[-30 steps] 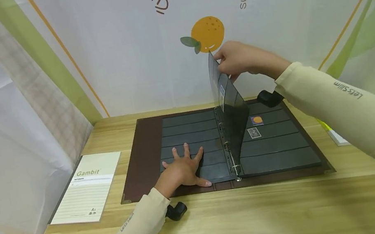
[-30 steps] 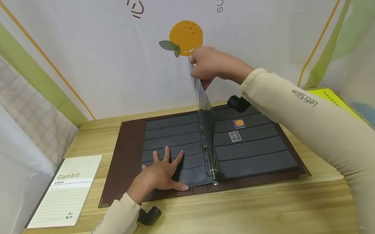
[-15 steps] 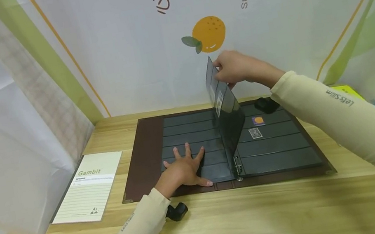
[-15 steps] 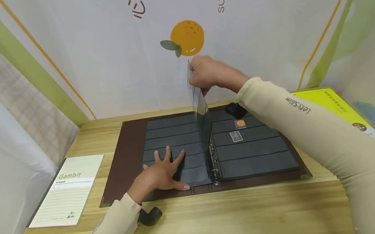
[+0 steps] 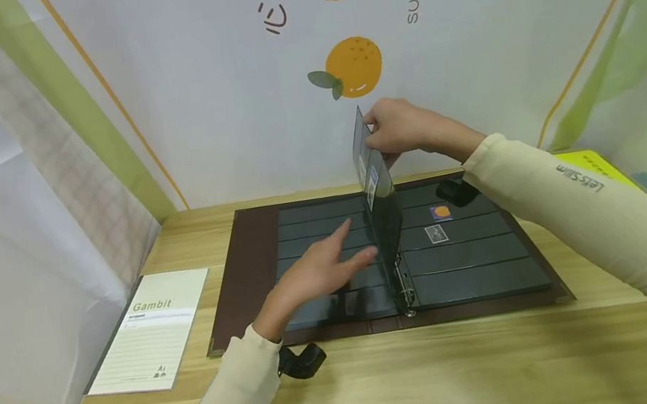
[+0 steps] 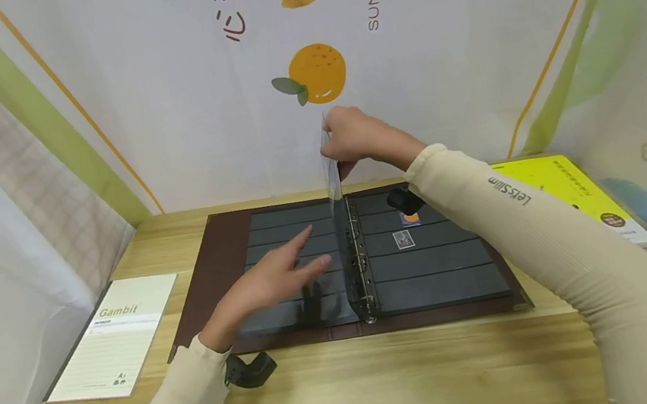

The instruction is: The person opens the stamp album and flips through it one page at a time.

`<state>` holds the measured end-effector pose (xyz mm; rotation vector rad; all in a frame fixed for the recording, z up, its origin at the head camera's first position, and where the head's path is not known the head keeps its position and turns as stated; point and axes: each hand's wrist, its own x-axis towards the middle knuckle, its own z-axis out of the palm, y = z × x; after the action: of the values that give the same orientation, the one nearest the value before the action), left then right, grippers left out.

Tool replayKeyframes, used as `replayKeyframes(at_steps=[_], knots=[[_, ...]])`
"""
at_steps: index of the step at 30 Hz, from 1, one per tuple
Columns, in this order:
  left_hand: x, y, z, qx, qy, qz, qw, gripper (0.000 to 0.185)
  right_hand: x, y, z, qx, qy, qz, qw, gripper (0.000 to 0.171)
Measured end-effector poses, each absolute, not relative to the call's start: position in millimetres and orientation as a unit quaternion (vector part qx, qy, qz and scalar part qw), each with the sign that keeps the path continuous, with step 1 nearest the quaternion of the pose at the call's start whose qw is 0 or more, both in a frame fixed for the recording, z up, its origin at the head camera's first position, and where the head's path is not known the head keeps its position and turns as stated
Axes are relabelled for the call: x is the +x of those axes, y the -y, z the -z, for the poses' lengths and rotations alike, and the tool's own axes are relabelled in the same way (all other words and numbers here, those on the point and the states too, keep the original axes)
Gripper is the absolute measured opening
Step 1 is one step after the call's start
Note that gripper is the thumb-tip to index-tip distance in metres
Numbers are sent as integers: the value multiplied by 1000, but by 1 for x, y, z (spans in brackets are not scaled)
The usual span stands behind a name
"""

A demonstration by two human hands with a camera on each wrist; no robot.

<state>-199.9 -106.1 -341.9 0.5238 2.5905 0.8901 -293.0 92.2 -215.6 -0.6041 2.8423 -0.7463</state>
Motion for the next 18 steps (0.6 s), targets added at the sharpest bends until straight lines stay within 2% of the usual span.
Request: replayKeyframes(at_steps=[4, 8, 10, 13, 18], knots=[[-189, 93, 291, 197, -872, -429, 128, 75, -294, -85, 213, -193, -946, 249, 81, 32], [-186, 81, 253, 199, -876, -428, 98, 73, -293, -80, 208, -177, -951, 237, 94, 57], [-186, 78, 243, 201, -882, -416, 97, 71, -292, -78, 207, -171, -952, 233, 101, 62], [-187, 76, 235, 207, -886, -401, 104, 69, -290, -77, 206, -174, -948, 243, 108, 64], [-188, 78, 236, 200, -894, -387, 105, 73, -288, -80, 207, -187, -939, 263, 114, 44]])
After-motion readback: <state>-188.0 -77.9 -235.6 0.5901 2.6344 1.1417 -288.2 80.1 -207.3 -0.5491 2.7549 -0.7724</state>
